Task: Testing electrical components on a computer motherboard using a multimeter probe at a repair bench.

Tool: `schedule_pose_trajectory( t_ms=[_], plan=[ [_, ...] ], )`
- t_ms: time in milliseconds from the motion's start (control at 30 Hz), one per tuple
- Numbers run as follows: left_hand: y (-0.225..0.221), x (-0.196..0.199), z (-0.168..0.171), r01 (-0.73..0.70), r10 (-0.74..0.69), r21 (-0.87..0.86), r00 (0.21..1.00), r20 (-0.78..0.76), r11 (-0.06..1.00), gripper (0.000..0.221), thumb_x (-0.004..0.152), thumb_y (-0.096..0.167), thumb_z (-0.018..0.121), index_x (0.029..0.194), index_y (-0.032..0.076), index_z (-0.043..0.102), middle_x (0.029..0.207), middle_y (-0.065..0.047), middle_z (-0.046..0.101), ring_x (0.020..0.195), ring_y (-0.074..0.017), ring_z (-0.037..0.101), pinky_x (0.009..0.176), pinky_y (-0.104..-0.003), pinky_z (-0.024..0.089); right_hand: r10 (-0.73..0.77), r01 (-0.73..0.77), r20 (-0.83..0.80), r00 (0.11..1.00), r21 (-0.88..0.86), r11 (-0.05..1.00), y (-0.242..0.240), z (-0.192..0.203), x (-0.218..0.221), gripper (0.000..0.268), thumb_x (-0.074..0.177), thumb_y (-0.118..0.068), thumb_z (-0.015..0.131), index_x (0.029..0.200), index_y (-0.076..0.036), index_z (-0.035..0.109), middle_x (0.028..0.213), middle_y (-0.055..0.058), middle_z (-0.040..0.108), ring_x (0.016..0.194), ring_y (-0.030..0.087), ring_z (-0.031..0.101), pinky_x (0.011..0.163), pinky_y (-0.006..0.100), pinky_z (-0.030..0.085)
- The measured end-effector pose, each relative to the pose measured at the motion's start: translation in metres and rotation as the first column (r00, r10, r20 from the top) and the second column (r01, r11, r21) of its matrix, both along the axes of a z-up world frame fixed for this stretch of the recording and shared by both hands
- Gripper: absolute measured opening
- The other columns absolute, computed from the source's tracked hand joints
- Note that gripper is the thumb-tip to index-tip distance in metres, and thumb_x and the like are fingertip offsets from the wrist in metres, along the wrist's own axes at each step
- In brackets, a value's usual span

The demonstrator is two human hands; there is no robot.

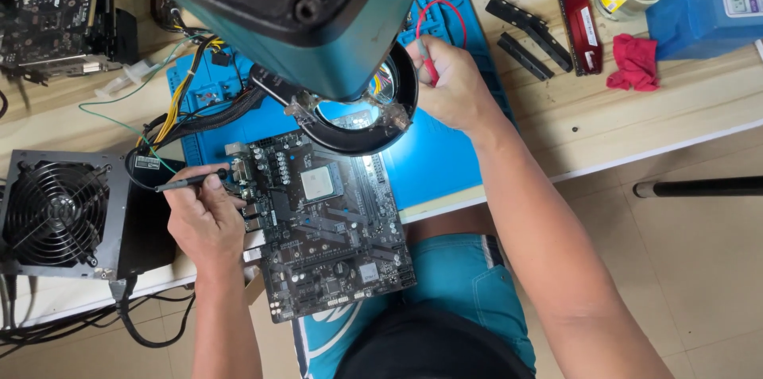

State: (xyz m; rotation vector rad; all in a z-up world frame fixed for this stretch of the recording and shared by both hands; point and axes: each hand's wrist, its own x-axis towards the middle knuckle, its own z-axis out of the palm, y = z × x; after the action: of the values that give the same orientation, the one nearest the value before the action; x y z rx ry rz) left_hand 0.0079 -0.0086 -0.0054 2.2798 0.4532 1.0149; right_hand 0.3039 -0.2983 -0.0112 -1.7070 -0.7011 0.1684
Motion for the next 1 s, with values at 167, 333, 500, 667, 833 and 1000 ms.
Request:
schedule_pose_trajectory(
  t_ms=[167,333,500,667,833,1000],
  plan=[
    [0.001,-0.001,-0.001,0.001,-0.001,-0.013,1.000,-0.007,1.000,0.012,0.125,0.012,0.051,0.128,0.002,0.059,0.109,-0.011,0.084,0.059,-0.0237,0.072,0.064,-0.036,0.059,0.055,-0.055,-0.001,0.998,-0.001,0.998,0.000,0.011,-0.010,0.016,0.094,0.001,0.082,0.100,-0.011,0.072,0.063,0.002,0.054,0.060,0.013,0.050,0.071,0.032,0.055],
    [0.001,-0.001,0.000,0.004,-0.004,-0.017,1.000,-0.013,1.000,0.012,0.124,0.012,0.051,0.130,0.004,0.058,0.111,-0.009,0.084,0.059,-0.0228,0.072,0.065,-0.035,0.059,0.096,-0.093,0.092,0.991,-0.036,0.995,0.002,0.038,-0.034,0.048,0.090,0.009,0.070,0.138,0.007,0.067,0.110,0.027,0.074,0.115,0.044,0.072,0.114,0.058,0.052],
    [-0.002,0.000,0.003,-0.012,0.011,-0.017,1.000,-0.011,1.000,0.011,0.124,0.010,0.052,0.130,0.004,0.060,0.110,-0.008,0.084,0.059,-0.0227,0.072,0.065,-0.035,0.059,0.119,-0.113,0.175,0.977,-0.043,0.993,0.010,0.053,-0.032,0.035,0.091,-0.008,0.091,0.124,-0.005,0.079,0.107,0.016,0.079,0.111,0.035,0.076,0.102,0.052,0.059],
    [-0.002,0.000,0.003,-0.014,0.014,-0.009,1.000,-0.014,1.000,0.012,0.124,0.012,0.051,0.129,0.005,0.060,0.111,-0.007,0.084,0.059,-0.0225,0.072,0.065,-0.036,0.059,0.138,-0.133,0.246,0.959,-0.034,0.990,0.014,0.057,-0.034,0.028,0.094,-0.013,0.094,0.117,-0.007,0.080,0.102,0.015,0.079,0.105,0.037,0.078,0.096,0.052,0.061],
    [-0.003,0.001,0.004,0.011,-0.011,-0.009,1.000,0.017,1.000,0.011,0.122,0.009,0.050,0.128,0.005,0.059,0.109,-0.011,0.083,0.059,-0.0239,0.072,0.063,-0.037,0.060,0.120,-0.118,0.282,0.952,-0.022,0.993,0.015,0.056,-0.036,0.022,0.097,-0.013,0.090,0.115,-0.006,0.080,0.099,0.016,0.077,0.102,0.037,0.077,0.094,0.051,0.061],
    [-0.001,0.000,0.005,0.019,-0.019,-0.018,1.000,0.019,1.000,0.011,0.123,0.009,0.050,0.129,0.005,0.058,0.111,-0.012,0.083,0.059,-0.0235,0.072,0.063,-0.037,0.060,0.105,-0.105,0.310,0.945,-0.017,0.994,0.013,0.055,-0.038,0.018,0.099,-0.014,0.086,0.113,-0.005,0.079,0.097,0.016,0.075,0.099,0.037,0.076,0.092,0.051,0.061]
  ],
)
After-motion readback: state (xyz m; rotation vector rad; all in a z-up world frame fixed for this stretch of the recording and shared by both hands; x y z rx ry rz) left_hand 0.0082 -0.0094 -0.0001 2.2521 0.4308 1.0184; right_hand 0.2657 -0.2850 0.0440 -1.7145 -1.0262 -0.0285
